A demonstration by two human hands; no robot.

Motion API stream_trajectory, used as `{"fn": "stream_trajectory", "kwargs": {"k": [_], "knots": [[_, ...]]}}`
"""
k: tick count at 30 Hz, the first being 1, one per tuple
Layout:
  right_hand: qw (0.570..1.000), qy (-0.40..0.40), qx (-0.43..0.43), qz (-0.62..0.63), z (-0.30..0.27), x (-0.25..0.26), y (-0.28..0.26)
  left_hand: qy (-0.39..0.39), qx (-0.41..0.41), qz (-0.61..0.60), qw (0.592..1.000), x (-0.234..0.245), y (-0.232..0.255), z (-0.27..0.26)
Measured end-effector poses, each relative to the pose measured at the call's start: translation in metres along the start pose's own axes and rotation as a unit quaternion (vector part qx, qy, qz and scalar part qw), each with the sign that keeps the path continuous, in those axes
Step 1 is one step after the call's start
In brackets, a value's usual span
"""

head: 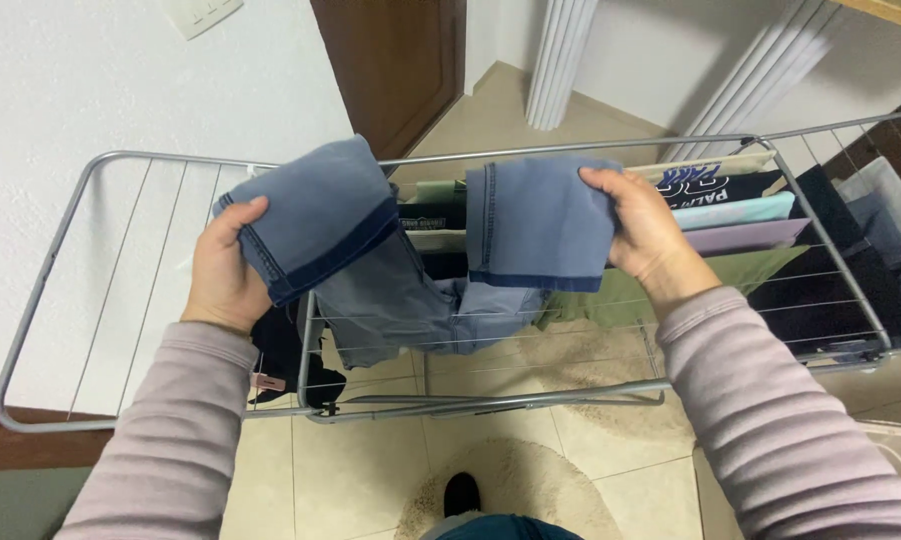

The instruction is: The person folds a pair of gray jeans and a green t-shirt on a metal drying rack, then places them into a white laundry bin. The person repeats the process with another pair of gray jeans, folding them neatly before placing them in the bin.

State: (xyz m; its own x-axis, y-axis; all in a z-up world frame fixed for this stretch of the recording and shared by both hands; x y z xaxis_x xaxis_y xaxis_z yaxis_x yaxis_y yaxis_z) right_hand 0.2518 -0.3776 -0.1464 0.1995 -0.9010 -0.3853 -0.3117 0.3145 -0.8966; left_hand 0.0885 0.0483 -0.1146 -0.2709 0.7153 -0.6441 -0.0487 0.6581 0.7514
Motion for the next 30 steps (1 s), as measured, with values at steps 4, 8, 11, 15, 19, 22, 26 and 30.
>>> {"fn": "stream_trajectory", "kwargs": {"k": [4, 8, 11, 15, 19, 22, 26, 30], "knots": [[1.000, 0.000, -0.012, 0.009, -0.004, 0.002, 0.020, 0.019, 0.008, -0.010, 1.000, 0.014, -0.014, -0.008], [0.999, 0.005, -0.028, 0.017, -0.012, -0.002, 0.039, 0.023, 0.026, 0.008, 0.999, 0.024, -0.028, -0.012], [0.999, 0.010, -0.046, 0.022, -0.021, -0.002, 0.055, 0.032, 0.036, 0.004, 0.999, 0.044, -0.044, -0.012], [0.997, 0.018, -0.070, 0.023, -0.021, 0.015, 0.085, 0.040, 0.063, -0.009, 0.997, 0.051, -0.060, -0.021], [0.994, 0.028, -0.096, 0.032, -0.035, 0.007, 0.097, 0.044, 0.068, -0.028, 0.996, 0.059, -0.070, -0.031], [0.994, 0.027, -0.097, 0.046, -0.034, 0.016, 0.120, 0.055, 0.073, -0.029, 0.995, 0.074, -0.081, -0.039], [0.992, 0.032, -0.117, 0.040, -0.056, 0.011, 0.133, 0.070, 0.070, -0.043, 0.994, 0.074, -0.091, -0.063], [0.986, 0.023, -0.153, 0.054, -0.077, 0.018, 0.159, 0.089, 0.110, -0.049, 0.989, 0.090, -0.120, -0.091]]}}
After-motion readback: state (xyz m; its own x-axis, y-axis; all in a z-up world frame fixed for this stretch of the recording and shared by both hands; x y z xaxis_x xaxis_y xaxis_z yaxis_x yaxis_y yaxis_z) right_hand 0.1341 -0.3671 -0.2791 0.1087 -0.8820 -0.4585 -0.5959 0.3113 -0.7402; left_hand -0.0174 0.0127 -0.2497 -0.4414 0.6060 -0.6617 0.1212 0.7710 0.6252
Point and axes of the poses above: each hand's wrist, its own z-axis towards the middle knuckle, its own x-axis out of the back of the hand, y = z × x, the point moved 10 cm from there along z, towards the middle knuckle, and after that the axes turned 9 degrees about -y, right-handed, at the moved point
